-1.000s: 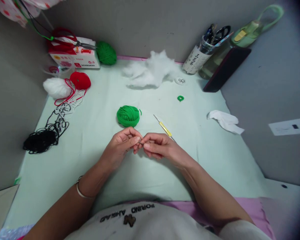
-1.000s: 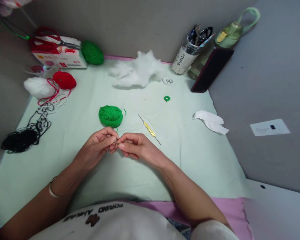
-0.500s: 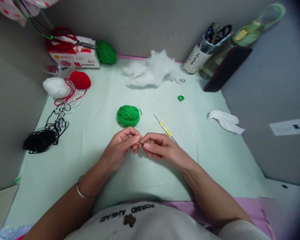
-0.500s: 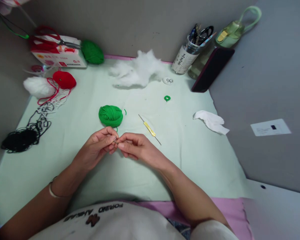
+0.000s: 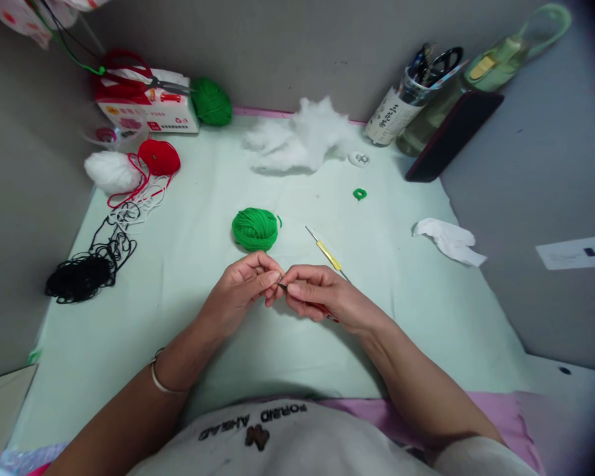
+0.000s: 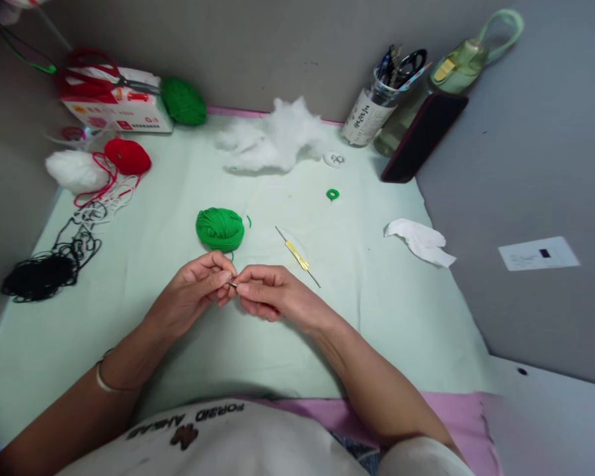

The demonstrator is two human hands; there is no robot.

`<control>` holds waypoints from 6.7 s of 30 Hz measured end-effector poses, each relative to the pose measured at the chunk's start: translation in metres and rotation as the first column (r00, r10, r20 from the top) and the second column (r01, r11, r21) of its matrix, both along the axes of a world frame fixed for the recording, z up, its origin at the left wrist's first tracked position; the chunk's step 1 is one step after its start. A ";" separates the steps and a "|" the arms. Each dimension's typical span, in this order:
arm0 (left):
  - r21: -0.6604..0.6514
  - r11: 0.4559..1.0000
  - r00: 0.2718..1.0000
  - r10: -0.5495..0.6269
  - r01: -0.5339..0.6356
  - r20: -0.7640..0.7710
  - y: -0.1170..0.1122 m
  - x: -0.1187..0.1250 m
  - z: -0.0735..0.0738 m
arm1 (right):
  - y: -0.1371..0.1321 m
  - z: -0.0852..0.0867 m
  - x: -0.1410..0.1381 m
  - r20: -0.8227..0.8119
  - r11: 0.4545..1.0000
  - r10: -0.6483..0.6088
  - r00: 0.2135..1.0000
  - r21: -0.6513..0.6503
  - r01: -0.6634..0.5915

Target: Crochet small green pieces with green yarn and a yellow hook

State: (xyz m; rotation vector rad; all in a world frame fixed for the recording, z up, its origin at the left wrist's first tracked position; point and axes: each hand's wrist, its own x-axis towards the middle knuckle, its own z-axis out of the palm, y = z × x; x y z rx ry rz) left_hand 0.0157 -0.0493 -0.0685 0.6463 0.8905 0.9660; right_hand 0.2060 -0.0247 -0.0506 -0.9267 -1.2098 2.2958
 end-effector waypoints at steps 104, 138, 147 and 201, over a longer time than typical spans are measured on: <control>-0.125 0.974 0.973 0.205 -0.191 0.105 0.001 0.001 0.006 | -0.001 0.009 0.004 0.303 0.897 -0.072 0.950 0.436 -0.072; -0.064 0.984 0.985 0.170 -0.169 0.015 -0.001 0.003 0.007 | -0.004 0.006 0.002 0.283 0.864 -0.136 0.949 0.502 -0.026; -0.039 0.989 0.989 0.145 -0.145 0.004 -0.001 0.002 0.005 | -0.001 0.003 0.004 0.214 0.923 -0.091 0.973 0.385 0.002; 0.032 0.994 0.994 0.102 -0.100 -0.040 -0.002 0.001 -0.003 | -0.001 -0.002 0.002 0.077 0.996 -0.031 0.997 0.088 0.024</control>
